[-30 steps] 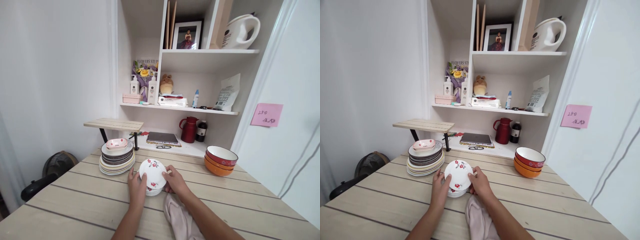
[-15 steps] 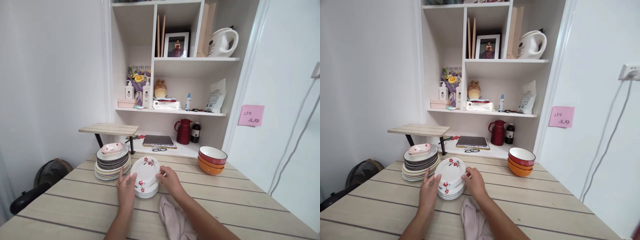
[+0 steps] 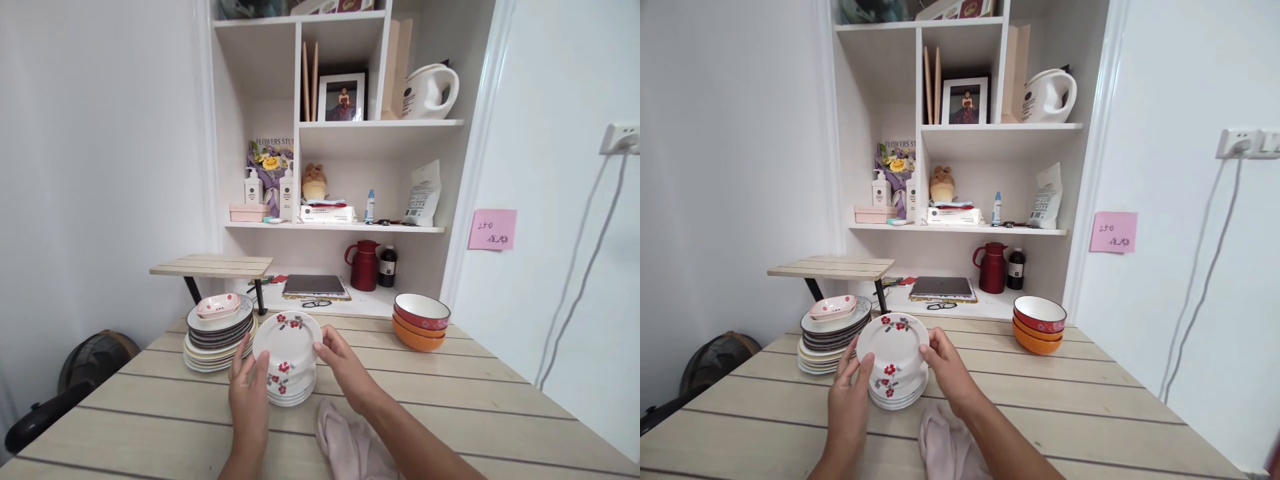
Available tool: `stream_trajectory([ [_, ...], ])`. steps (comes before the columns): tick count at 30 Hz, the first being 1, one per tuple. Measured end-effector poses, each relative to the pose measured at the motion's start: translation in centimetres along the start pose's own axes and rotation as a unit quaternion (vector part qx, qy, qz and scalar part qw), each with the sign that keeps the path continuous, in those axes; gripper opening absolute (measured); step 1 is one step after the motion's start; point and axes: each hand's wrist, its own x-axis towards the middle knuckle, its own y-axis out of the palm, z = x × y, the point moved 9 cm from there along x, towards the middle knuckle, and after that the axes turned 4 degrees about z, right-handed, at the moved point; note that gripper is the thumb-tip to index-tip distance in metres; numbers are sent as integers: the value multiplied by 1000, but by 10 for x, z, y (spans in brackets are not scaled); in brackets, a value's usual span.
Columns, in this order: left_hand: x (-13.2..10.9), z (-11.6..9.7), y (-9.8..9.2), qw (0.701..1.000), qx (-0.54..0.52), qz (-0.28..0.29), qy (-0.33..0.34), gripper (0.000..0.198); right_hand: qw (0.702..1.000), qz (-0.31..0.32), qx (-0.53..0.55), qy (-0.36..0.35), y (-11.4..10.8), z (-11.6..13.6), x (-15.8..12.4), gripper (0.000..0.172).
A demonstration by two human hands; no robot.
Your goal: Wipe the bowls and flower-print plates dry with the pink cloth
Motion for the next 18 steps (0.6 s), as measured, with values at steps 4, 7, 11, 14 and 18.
stream_trajectory([
  [4, -9, -18, 3, 999, 14, 13, 25, 39, 983, 12, 178, 32, 10, 3, -10, 33],
  [7, -18, -25, 24, 994, 11, 103, 47, 36, 969, 12, 237, 72, 5, 1, -20, 52],
  [11, -37, -36, 54, 973, -1, 220, 71, 32, 956, 13, 268, 119, -9, -1, -44, 55],
  [14, -51, -46, 73, 955, 12, 283, 89, 29, 952, 8, 280, 120, -22, 0, -63, 51],
  [18, -66, -48, 87, 929, 70, 335, 139, 34, 932, -49, 333, 138, -46, -16, -80, 46],
])
